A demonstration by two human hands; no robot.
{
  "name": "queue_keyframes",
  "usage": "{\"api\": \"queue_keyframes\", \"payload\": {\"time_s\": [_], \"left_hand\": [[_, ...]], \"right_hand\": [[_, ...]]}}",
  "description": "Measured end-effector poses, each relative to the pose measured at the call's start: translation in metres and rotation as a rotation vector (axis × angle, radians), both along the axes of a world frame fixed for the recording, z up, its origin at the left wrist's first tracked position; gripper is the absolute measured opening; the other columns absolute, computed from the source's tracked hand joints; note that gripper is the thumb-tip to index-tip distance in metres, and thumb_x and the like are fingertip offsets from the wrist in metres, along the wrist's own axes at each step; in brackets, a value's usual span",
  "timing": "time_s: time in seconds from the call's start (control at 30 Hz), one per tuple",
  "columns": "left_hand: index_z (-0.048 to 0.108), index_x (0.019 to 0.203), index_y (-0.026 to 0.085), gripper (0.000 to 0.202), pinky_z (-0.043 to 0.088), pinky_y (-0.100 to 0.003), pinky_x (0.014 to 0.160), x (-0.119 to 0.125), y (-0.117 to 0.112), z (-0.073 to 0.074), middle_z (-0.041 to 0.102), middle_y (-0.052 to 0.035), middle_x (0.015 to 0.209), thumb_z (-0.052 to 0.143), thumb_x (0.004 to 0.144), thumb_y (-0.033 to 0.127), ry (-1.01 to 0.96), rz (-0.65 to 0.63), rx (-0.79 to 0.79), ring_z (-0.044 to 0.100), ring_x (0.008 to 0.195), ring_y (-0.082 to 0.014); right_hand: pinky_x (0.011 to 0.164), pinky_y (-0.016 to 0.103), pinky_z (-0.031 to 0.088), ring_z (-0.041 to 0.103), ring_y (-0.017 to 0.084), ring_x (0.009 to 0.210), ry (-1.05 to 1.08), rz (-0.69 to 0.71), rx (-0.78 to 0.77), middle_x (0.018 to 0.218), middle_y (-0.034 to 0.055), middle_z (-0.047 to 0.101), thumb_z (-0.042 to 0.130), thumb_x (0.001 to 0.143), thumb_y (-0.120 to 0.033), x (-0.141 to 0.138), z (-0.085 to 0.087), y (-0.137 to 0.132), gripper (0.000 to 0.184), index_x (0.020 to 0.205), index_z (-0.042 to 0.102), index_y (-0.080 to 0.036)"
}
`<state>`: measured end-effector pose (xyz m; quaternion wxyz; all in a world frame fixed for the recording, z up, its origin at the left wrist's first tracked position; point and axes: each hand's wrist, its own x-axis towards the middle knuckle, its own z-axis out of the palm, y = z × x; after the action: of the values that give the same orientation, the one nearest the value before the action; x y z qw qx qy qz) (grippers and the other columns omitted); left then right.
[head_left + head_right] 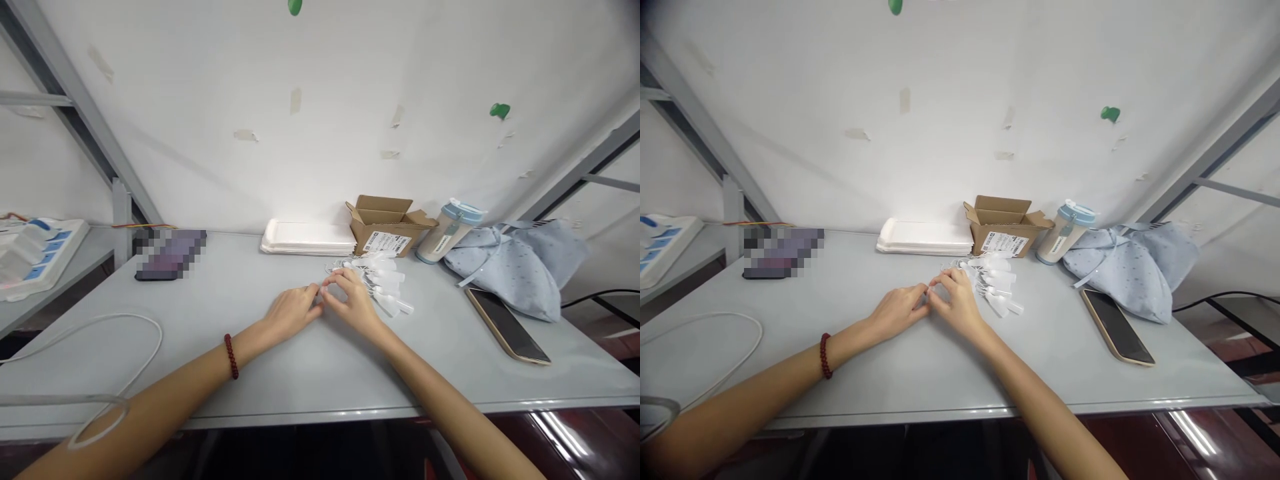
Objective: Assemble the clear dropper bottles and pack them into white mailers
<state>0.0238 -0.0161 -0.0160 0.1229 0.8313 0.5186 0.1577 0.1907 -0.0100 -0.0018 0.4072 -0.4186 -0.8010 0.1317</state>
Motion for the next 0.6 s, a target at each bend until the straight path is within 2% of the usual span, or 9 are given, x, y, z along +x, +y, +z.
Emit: {"api": "queue_keyframes", "payload": {"time_s": [0.17, 0.23, 0.33, 0.47, 0.6], "left_hand": [[0.053, 0.089, 0.02, 0.019, 0.033, -0.027, 0.053, -0.003, 0.0, 0.004, 0.059, -0.0009, 0.068, 0.044, 0.086, 0.036, -0.124, -0.027, -0.055, 0.057, 0.061, -0.0194], [0.052, 0.091, 0.021, 0.017, 0.035, -0.027, 0.054, -0.006, 0.002, 0.009, 0.054, 0.0022, 0.063, 0.047, 0.082, 0.035, -0.27, -0.018, -0.144, 0.054, 0.059, -0.0174], [0.047, 0.093, 0.02, 0.016, 0.039, -0.026, 0.054, -0.011, 0.007, 0.016, 0.052, 0.0035, 0.065, 0.044, 0.078, 0.024, -0.558, 0.086, -0.373, 0.052, 0.059, -0.0144], [0.041, 0.103, 0.016, 0.03, 0.044, -0.025, 0.055, -0.017, 0.015, 0.019, 0.06, -0.0034, 0.08, 0.038, 0.073, 0.012, -0.853, 0.226, -0.635, 0.056, 0.063, -0.0124], [0.043, 0.113, 0.013, 0.035, 0.052, -0.03, 0.075, -0.022, 0.017, 0.019, 0.065, -0.0123, 0.098, 0.048, 0.079, 0.011, -1.076, 0.244, -0.744, 0.064, 0.08, -0.0149]], "right_hand": [[0.085, 0.038, 0.042, 0.052, 0.022, 0.094, 0.035, 0.007, -0.093, 0.09, 0.0057, 0.058, 0.057, 0.08, -0.02, -0.001, 0.001, 0.001, 0.005, 0.081, 0.062, -0.02], [0.085, 0.037, 0.043, 0.053, 0.022, 0.094, 0.058, 0.016, -0.114, 0.089, 0.0054, 0.058, 0.058, 0.08, -0.021, -0.001, 0.001, 0.001, 0.005, 0.081, 0.062, -0.02], [0.081, 0.034, 0.044, 0.056, 0.019, 0.089, 0.11, 0.033, -0.162, 0.089, 0.0047, 0.06, 0.06, 0.08, -0.024, 0.0, 0.001, 0.001, 0.005, 0.081, 0.063, -0.02], [0.075, 0.03, 0.044, 0.057, 0.017, 0.084, 0.171, 0.054, -0.251, 0.086, 0.0029, 0.064, 0.061, 0.079, -0.027, -0.001, -0.002, 0.002, 0.009, 0.083, 0.063, -0.019], [0.074, 0.029, 0.044, 0.058, 0.015, 0.081, 0.248, 0.091, -0.338, 0.085, 0.0016, 0.064, 0.061, 0.08, -0.031, -0.004, -0.008, 0.004, 0.013, 0.085, 0.063, -0.019]]}}
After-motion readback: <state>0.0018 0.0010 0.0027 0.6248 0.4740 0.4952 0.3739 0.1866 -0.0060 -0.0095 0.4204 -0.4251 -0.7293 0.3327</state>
